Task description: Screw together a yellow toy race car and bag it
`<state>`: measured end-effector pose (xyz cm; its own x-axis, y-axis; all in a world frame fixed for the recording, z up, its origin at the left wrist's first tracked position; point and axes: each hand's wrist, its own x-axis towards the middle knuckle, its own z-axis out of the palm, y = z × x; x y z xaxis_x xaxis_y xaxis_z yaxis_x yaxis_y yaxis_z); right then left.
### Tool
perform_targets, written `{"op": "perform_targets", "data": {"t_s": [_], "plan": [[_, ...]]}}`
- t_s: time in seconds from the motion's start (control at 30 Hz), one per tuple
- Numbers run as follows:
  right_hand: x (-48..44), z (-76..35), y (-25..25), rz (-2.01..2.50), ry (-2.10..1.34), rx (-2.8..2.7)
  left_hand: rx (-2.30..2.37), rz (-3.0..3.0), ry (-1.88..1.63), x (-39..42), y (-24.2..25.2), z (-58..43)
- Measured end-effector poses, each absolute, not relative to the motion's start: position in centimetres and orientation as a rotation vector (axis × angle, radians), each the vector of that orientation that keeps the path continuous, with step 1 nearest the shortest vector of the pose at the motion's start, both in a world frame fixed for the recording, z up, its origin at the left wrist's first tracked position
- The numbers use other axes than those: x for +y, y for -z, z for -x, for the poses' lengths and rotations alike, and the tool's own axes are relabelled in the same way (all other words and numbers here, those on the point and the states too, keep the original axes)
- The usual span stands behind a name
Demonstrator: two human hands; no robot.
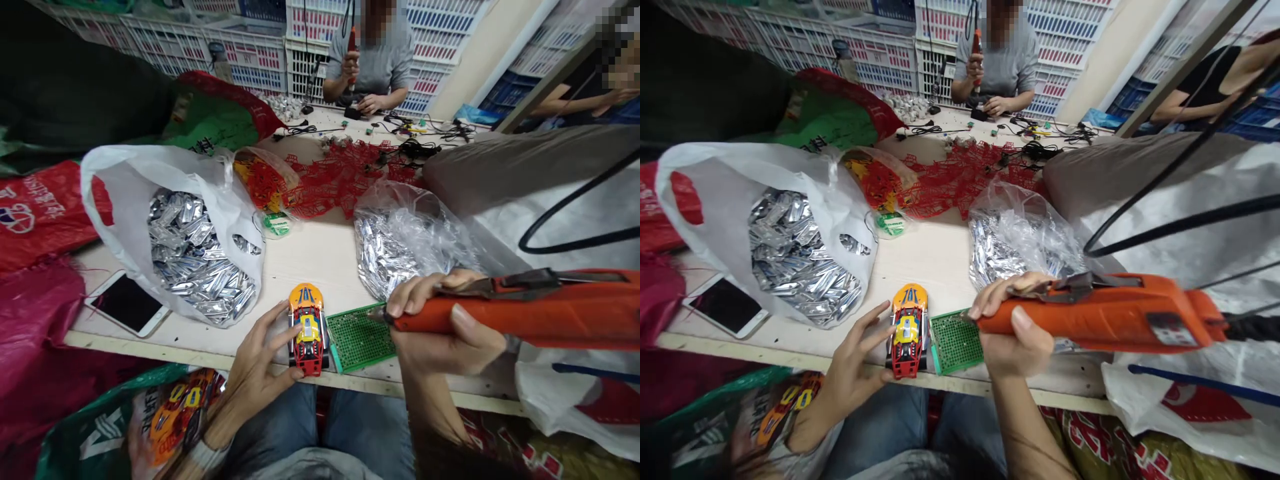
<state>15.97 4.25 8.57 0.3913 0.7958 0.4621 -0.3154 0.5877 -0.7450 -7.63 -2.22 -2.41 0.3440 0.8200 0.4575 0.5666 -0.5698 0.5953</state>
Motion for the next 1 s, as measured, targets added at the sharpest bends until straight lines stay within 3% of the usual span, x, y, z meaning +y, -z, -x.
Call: {"op": "perform_targets", "data": {"t_s": [0.27,1.0], "plan": [[1.7,-9.9,-7.6,0.503,-1.107,-0.923,1.328,-2.057,-1.285,-1.4,2.4,7.5],[1.2,-8.5,-7.4,0.45,-1.196,-0.914,1.269,-2.008,-1.418,-1.3,2.4,7.2]]}}
